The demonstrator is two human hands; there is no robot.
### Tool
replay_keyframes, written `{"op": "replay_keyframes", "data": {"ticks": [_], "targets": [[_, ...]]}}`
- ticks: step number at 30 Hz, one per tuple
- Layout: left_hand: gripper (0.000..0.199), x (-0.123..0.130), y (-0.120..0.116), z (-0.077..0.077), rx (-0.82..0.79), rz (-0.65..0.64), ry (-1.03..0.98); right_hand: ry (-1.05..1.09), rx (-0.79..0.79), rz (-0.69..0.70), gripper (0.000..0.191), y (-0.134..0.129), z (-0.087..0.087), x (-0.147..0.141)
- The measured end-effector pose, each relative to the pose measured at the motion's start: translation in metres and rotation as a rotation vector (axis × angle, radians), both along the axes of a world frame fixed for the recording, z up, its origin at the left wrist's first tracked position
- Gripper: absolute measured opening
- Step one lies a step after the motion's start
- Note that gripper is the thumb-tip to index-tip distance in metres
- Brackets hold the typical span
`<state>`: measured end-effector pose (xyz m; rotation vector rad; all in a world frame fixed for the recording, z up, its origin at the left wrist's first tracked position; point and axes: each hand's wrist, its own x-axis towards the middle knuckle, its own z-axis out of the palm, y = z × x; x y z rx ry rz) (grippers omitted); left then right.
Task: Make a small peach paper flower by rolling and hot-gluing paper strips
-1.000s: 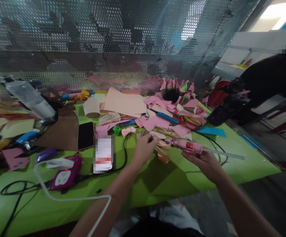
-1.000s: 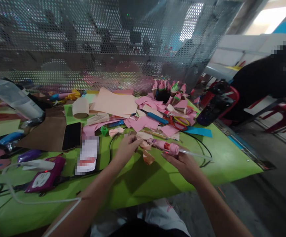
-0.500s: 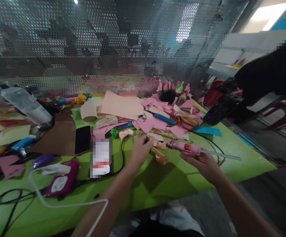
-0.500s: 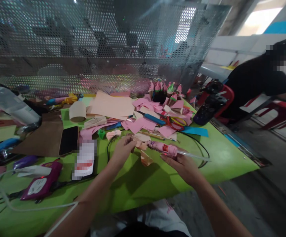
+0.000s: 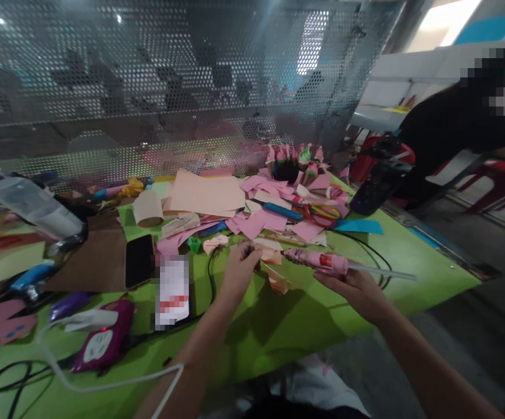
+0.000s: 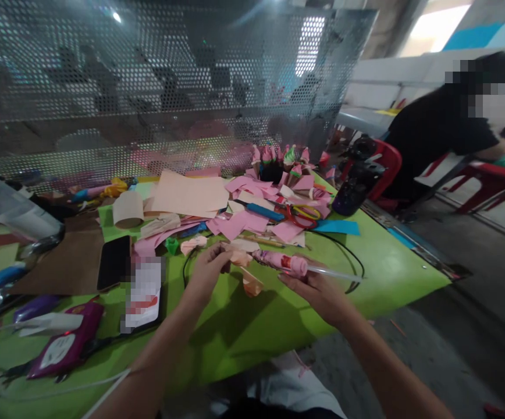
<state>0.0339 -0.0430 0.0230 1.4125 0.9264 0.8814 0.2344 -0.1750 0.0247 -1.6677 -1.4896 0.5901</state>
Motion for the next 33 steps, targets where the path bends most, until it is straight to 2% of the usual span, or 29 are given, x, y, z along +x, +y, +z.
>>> {"op": "replay_keyframes", "data": {"ticks": [8, 16, 33], "targets": [[0.018, -0.001, -0.001, 0.008, -0.038, 0.006, -0.022, -0.026, 0.066, 0.024, 0.032, 0.000, -0.001, 0.003], [0.019, -0.001, 0.002, 0.006, -0.049, 0.013, -0.039, -0.013, 0.108, 0.005, 0.031, 0.001, -0.006, 0.005], [0.020, -0.002, 0.000, 0.007, -0.044, -0.005, -0.017, 0.094, -0.024, -0.005, 0.044, 0.002, -0.015, 0.002]]}}
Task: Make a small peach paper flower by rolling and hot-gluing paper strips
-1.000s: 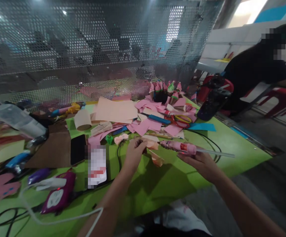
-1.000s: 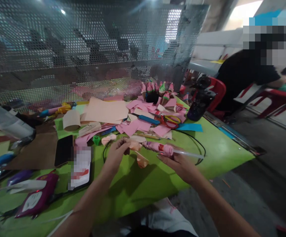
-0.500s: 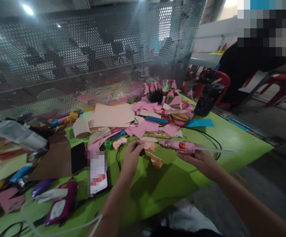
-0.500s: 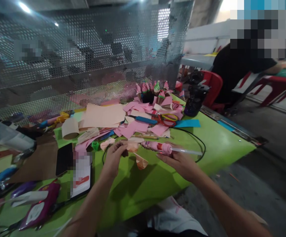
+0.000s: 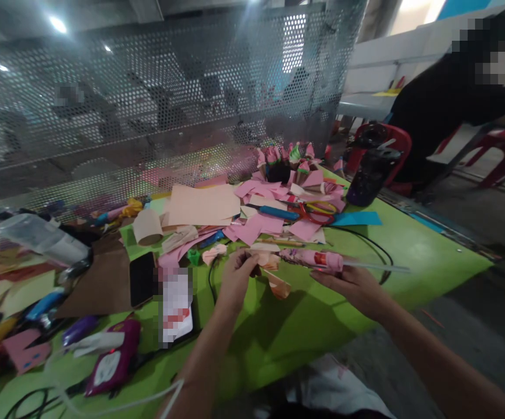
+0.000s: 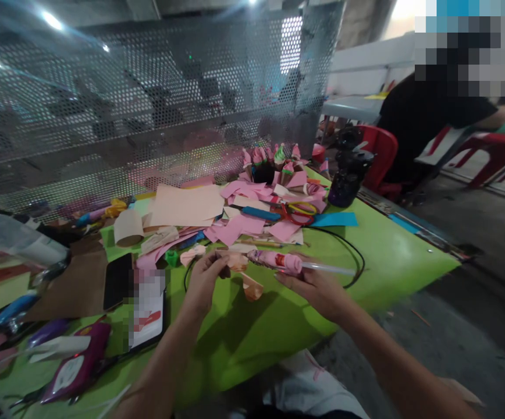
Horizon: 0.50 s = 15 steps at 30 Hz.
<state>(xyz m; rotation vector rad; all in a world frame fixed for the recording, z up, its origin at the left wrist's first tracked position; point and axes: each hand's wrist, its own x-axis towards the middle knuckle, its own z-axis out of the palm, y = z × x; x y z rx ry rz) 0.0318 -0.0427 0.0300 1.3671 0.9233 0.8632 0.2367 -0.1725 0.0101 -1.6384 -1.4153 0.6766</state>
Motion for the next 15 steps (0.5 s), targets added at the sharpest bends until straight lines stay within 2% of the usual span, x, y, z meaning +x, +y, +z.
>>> {"op": "replay_keyframes", "data": {"ticks": [6, 10, 15], "targets": [[0.023, 0.001, 0.000, -0.003, 0.003, -0.043, -0.012, 0.030, 0.015, 0.032, 0.044, 0.003, 0.000, -0.005], [0.026, 0.002, -0.001, -0.005, 0.003, -0.063, -0.012, 0.039, 0.056, 0.056, 0.041, 0.007, 0.007, -0.010], [0.021, 0.004, -0.003, -0.004, 0.010, -0.090, -0.002, 0.052, 0.084, 0.081, 0.047, 0.011, 0.014, -0.015]]}}
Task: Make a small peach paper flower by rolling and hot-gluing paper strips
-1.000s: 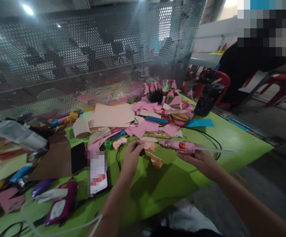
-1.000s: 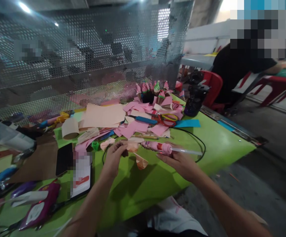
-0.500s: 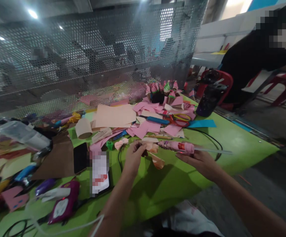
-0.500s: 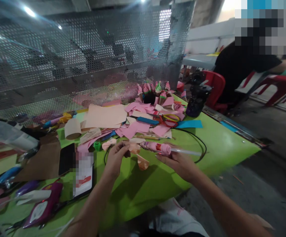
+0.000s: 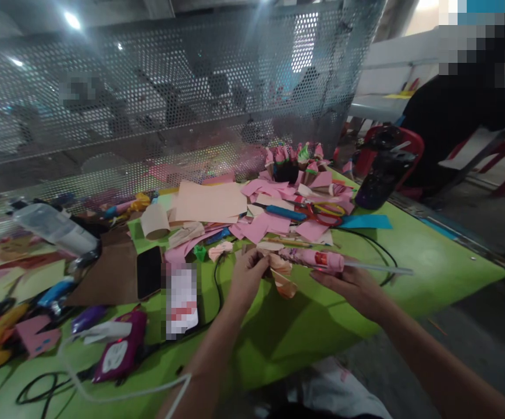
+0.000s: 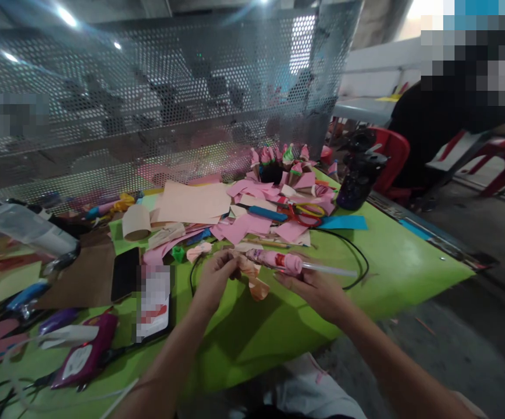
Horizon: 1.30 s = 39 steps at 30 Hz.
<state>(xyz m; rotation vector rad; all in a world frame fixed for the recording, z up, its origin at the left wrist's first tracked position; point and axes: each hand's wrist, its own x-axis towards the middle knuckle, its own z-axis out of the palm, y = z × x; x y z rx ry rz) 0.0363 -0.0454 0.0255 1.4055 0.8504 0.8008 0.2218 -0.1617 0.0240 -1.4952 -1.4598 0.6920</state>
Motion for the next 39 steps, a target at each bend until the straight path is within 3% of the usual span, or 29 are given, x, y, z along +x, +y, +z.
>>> {"op": "replay_keyframes", "data": {"ticks": [12, 26, 39], "targets": [[0.020, 0.000, -0.001, -0.001, 0.032, 0.004, 0.046, -0.022, -0.001, -0.037, 0.050, 0.003, -0.006, 0.001], [0.020, -0.004, 0.002, 0.004, -0.009, 0.074, -0.008, -0.057, -0.059, -0.092, 0.045, -0.014, -0.010, 0.016], [0.018, -0.006, 0.004, 0.004, -0.051, 0.124, -0.021, 0.043, -0.035, -0.124, 0.050, -0.016, -0.006, 0.016]]}}
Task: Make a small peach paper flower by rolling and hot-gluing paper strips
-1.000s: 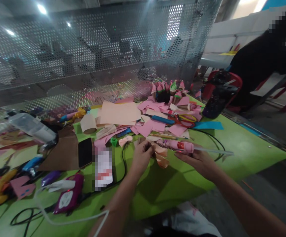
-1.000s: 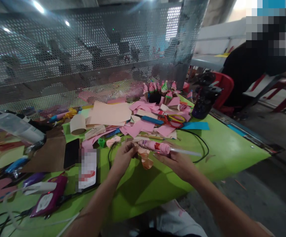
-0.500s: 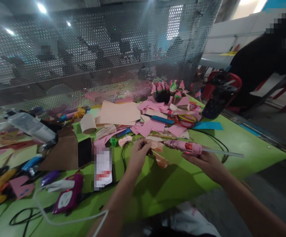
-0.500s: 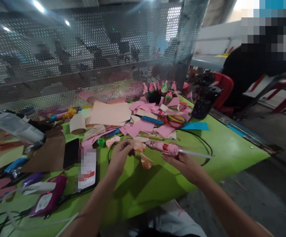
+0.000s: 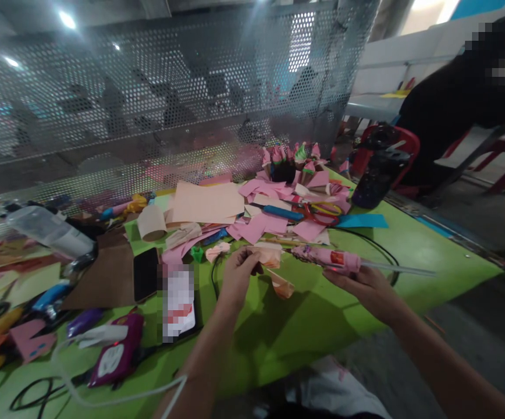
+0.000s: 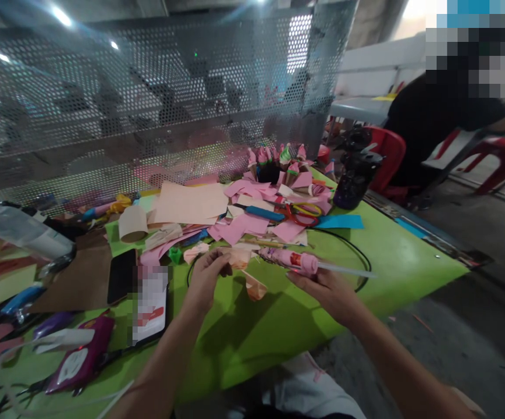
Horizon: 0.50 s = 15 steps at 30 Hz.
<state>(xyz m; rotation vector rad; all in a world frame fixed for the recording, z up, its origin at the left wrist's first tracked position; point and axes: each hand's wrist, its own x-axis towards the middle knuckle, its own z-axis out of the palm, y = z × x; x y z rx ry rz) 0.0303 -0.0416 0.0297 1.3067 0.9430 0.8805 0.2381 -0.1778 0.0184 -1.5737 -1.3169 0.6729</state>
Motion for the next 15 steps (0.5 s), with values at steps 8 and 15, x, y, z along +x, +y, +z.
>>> {"op": "replay_keyframes", "data": {"ticks": [8, 15], "targets": [[0.019, 0.0003, 0.0006, 0.0017, 0.019, -0.012, -0.011, -0.013, -0.043, -0.010, 0.048, 0.0002, -0.0019, -0.0020], [0.018, -0.0008, 0.0020, 0.0007, 0.014, 0.007, -0.022, 0.039, -0.032, -0.050, 0.040, 0.0009, -0.0006, 0.0078]]}}
